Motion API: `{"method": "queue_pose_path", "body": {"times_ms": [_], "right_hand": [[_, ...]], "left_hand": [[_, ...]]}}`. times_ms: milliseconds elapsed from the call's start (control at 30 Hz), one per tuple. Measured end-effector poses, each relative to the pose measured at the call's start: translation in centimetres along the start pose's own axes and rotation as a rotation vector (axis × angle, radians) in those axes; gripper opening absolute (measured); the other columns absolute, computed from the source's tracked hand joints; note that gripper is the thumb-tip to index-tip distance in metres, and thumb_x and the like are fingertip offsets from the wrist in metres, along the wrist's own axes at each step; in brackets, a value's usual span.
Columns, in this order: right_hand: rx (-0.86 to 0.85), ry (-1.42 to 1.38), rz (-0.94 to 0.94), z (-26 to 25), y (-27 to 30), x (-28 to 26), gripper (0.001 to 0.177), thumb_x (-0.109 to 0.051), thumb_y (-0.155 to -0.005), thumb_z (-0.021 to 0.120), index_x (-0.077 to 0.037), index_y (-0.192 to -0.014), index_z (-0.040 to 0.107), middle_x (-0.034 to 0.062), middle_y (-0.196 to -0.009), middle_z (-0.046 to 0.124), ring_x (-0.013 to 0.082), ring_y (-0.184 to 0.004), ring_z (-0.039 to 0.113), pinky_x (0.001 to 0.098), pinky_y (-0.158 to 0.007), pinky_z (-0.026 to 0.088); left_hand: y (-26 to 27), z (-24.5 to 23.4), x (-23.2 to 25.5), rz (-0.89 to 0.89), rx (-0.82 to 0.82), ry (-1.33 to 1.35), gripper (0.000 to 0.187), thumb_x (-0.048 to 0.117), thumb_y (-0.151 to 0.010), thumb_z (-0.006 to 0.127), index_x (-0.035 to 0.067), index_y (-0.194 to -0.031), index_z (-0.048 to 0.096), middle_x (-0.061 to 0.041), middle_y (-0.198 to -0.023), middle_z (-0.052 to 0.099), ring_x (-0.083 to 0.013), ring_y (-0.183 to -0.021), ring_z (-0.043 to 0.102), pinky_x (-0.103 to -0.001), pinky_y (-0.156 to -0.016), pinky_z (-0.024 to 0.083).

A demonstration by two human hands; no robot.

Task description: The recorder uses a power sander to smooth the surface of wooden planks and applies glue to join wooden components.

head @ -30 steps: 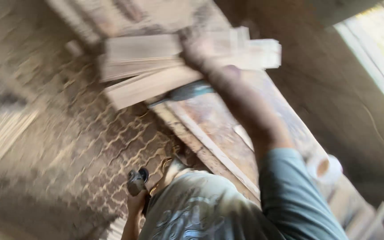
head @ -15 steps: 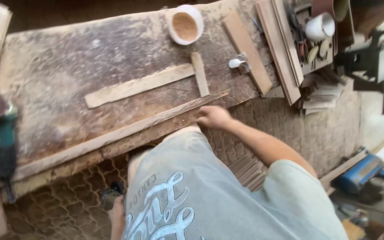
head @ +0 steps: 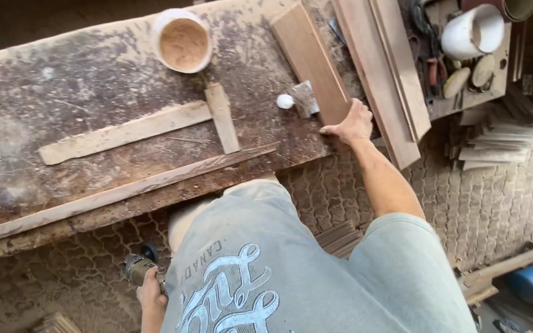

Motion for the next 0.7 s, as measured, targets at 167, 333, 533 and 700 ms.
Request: {"method": "queue_pose_path", "body": {"times_ms": [167,333,533,700], "right_hand": [[0.508,-0.104,-0.282,6.0,-7.8,10.4,0.080,-0.073,-0.075,0.092,-0.002,-0.106,0.071,0.0173,-0.095,0.072,0.0358,-0.088,0.068,0.0455,-0.084,0.053],[0.796,-0.017,-0.469,-1.0,-1.9,9.5,0.078,-0.053,-0.095,0.104,0.005,-0.129,0.066,0.0234,-0.120,0.066,0.0377,-0.116,0.063,0.0432,-0.106,0.043],[0.270,-0.295,-1.157,-5.6,13.7,-16.1,0.036,-0.043,-0.091,0.100,-0.017,-0.088,0.074,0.0085,-0.078,0.062,0.0324,-0.077,0.064,0.0386,-0.076,0.050],[-0.092,0.130,-1.472,10.7,13.4,-30.9,0.041,-0.051,-0.085,0.081,-0.014,-0.091,0.063,0.0068,-0.082,0.064,0.0329,-0.083,0.070,0.0482,-0.070,0.056]], "left_hand": [[4.8,3.1,-1.6,0.031,-0.105,-0.325,0.056,0.044,-0.096,0.060,0.004,-0.135,0.056,-0.019,-0.138,0.053,-0.0319,-0.124,0.043,-0.042,-0.101,0.037],[10.6,3.7,-0.6,-0.035,-0.044,-0.440,0.108,0.064,-0.076,0.077,-0.011,-0.148,0.047,-0.032,-0.156,0.041,-0.0403,-0.150,0.034,-0.051,-0.124,0.025],[10.0,3.7,-3.1,-0.014,0.100,-0.063,0.081,0.043,-0.067,0.087,-0.001,-0.131,0.064,-0.025,-0.134,0.063,-0.0391,-0.132,0.055,-0.051,-0.104,0.048],[9.0,2.0,-5.3,0.000,0.100,-0.136,0.093,0.047,-0.066,0.086,-0.004,-0.137,0.055,-0.030,-0.138,0.056,-0.0447,-0.136,0.048,-0.054,-0.111,0.043]]}}
Point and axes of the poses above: each hand's wrist, its own y-axis away from the middle knuckle, its own z-axis out of the palm, x = y × z, the point moved 6 cm from there along -y, towards the middle knuckle
